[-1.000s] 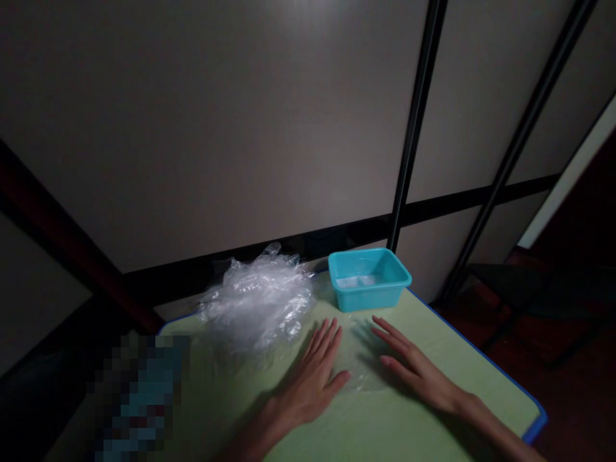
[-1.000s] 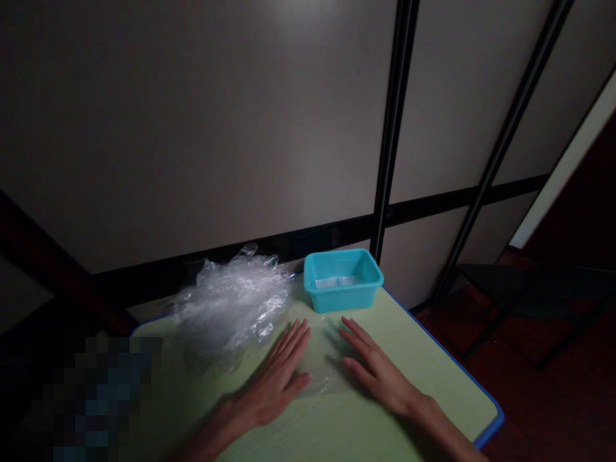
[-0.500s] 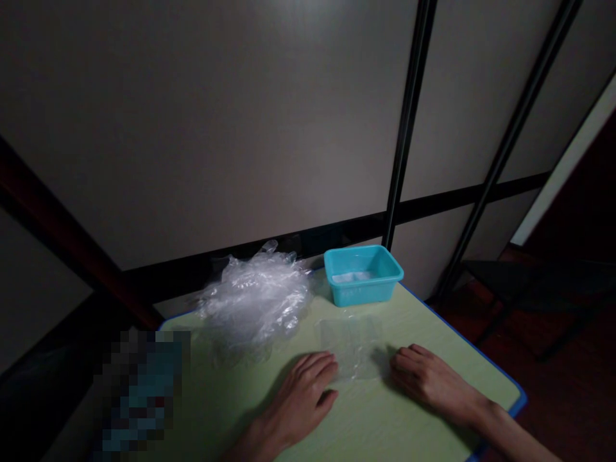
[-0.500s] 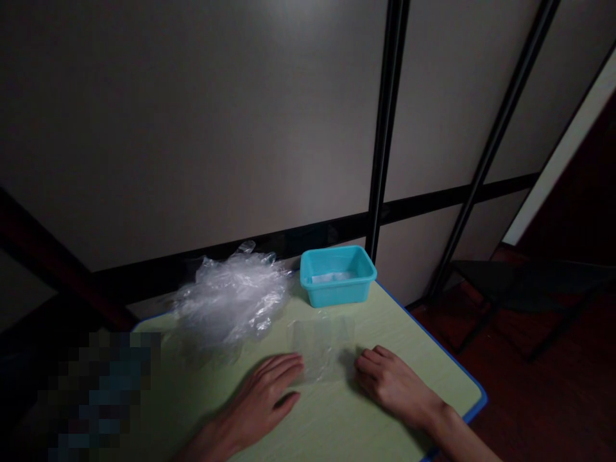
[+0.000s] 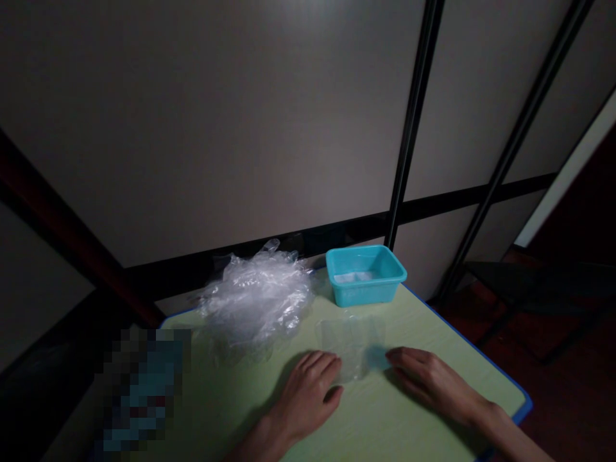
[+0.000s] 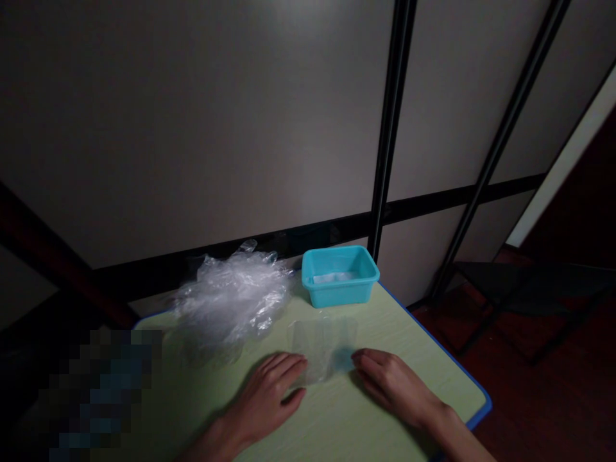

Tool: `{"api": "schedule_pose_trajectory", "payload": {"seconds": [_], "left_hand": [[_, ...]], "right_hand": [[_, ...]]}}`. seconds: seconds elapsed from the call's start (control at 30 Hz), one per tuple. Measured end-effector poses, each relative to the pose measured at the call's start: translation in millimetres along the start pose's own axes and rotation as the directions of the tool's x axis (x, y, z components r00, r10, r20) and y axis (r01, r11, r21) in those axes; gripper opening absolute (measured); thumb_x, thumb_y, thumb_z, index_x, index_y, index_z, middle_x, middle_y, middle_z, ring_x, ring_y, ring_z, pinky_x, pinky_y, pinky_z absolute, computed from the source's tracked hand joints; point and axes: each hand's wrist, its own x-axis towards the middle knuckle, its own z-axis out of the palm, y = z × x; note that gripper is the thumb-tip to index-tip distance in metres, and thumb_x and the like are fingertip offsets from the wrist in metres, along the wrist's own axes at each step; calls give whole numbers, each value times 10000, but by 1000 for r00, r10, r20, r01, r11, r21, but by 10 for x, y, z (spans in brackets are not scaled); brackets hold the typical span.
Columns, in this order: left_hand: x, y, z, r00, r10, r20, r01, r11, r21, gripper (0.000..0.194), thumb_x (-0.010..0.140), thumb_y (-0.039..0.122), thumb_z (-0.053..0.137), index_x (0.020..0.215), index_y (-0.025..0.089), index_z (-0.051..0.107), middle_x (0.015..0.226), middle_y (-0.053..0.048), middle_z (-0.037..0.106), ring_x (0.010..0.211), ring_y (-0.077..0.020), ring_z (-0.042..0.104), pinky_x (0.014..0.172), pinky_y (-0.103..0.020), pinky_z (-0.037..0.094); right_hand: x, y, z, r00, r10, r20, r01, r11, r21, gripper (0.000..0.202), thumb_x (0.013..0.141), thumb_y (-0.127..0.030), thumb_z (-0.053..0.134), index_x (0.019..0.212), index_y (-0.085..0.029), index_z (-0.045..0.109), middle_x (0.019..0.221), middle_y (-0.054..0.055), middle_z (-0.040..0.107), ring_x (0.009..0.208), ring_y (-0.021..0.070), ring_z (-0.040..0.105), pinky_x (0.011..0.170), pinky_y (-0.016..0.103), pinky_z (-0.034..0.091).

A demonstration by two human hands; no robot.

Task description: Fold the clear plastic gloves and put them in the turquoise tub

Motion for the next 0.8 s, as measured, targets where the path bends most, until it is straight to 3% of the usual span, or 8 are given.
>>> {"api": "schedule_pose_trajectory", "payload": {"seconds": [0.1,0.23,0.4,0.6,0.7,0.8], "left_hand": [[10,1,-2,1000,-5,-1,5,1000,-2,316,703,148,572,1013,209,576,1018,-30,623,936,-216,553,863,-362,431],[13,1,-11,1000,-24,-6,24,999,-41,337,692,154,592,1022,219,582,1025,-27,627,943,-222,556,865,-366,430],[29,-48,8,992,-111,-55,96,969,-230,273,717,86,531,938,220,622,934,-14,652,863,-190,581,799,-315,455],[92,-99,-65,936,-290,-198,124,799,-589,139,769,157,483,719,166,613,792,-41,651,775,-178,601,738,-275,459],[111,-58,-178,920,-330,-209,130,763,-633,177,806,232,460,683,161,566,719,-31,628,711,-168,598,662,-246,467],[123,23,-321,892,-424,-159,162,627,-762,212,810,318,473,677,164,534,638,-3,590,612,-151,593,564,-215,459]], "right_hand": [[14,5,16,999,-27,41,24,998,62,264,923,-216,287,978,-180,543,956,91,579,850,172,560,742,289,462],[33,-12,23,1000,25,-14,-23,984,174,239,922,-233,302,947,-177,533,902,81,584,822,172,561,730,294,461],[76,-37,4,991,92,-96,-65,965,256,222,912,-279,331,879,-186,530,866,72,596,813,178,557,728,305,454],[127,-111,-73,962,224,-153,-163,928,335,249,886,-347,386,794,-182,548,753,46,594,685,160,540,626,273,435],[139,-201,-146,941,309,-139,-207,850,485,269,861,-383,431,728,-176,538,677,24,567,641,147,524,590,256,420],[152,-300,-215,928,362,-91,-222,731,646,286,830,-417,470,689,-172,512,610,5,536,579,126,502,532,233,393]]}}
